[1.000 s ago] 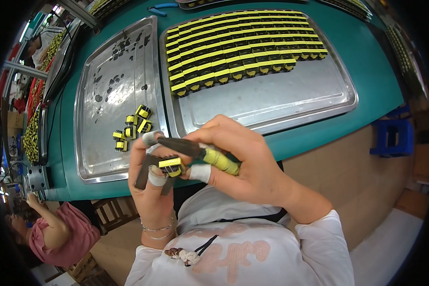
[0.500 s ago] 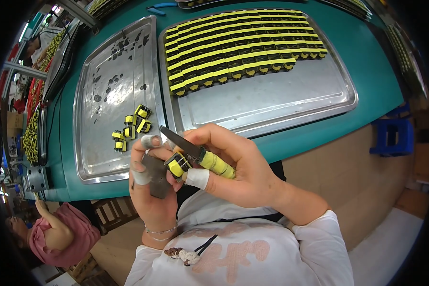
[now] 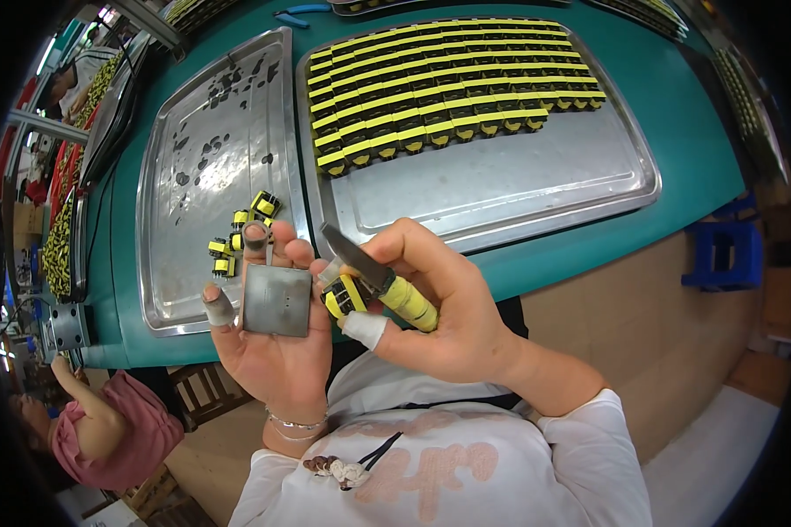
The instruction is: The person cuts small electronic components with pliers, then sorts them into a tray and a plastic bin.
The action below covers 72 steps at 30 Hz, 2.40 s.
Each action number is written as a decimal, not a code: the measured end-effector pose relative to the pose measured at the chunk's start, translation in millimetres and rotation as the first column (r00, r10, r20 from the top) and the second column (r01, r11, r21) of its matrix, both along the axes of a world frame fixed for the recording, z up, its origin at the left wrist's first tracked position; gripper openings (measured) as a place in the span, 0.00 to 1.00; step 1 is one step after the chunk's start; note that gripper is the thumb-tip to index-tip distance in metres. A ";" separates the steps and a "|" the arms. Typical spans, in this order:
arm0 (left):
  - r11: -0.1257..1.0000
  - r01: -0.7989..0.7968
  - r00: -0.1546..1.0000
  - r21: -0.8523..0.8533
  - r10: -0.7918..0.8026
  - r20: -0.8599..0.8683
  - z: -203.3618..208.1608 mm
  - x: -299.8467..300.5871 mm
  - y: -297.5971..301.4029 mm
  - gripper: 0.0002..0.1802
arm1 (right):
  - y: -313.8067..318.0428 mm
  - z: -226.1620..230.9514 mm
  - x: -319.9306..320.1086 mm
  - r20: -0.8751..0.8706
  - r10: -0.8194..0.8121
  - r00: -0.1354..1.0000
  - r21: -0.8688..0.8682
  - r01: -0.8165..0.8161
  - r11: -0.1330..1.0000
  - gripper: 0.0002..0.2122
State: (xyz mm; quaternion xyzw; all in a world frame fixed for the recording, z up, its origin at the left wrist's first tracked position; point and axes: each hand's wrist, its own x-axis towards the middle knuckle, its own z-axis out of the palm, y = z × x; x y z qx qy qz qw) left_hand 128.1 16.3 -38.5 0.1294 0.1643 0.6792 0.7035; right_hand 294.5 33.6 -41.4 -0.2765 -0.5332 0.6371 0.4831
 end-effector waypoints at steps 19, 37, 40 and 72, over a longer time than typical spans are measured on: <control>0.997 0.070 0.929 0.026 -0.056 -0.366 8.5 15.7 2.9 0.36 | 0.8 -5.1 -1.8 0.033 0.017 0.999 0.078 -0.020 0.997 0.18; 0.997 0.057 0.918 0.043 -0.035 -0.394 5.6 21.0 -0.5 0.30 | 4.9 0.4 1.4 0.154 -0.034 0.987 0.170 0.007 0.985 0.16; 0.998 0.053 0.922 0.039 -0.034 -0.386 4.5 21.0 0.2 0.30 | 5.2 -1.0 -2.3 0.128 -0.067 0.989 0.140 0.049 0.989 0.16; 0.991 0.057 0.850 0.121 0.016 -0.527 7.8 21.7 6.9 0.51 | 3.0 2.3 -7.7 0.375 -0.285 0.882 0.522 0.053 0.851 0.24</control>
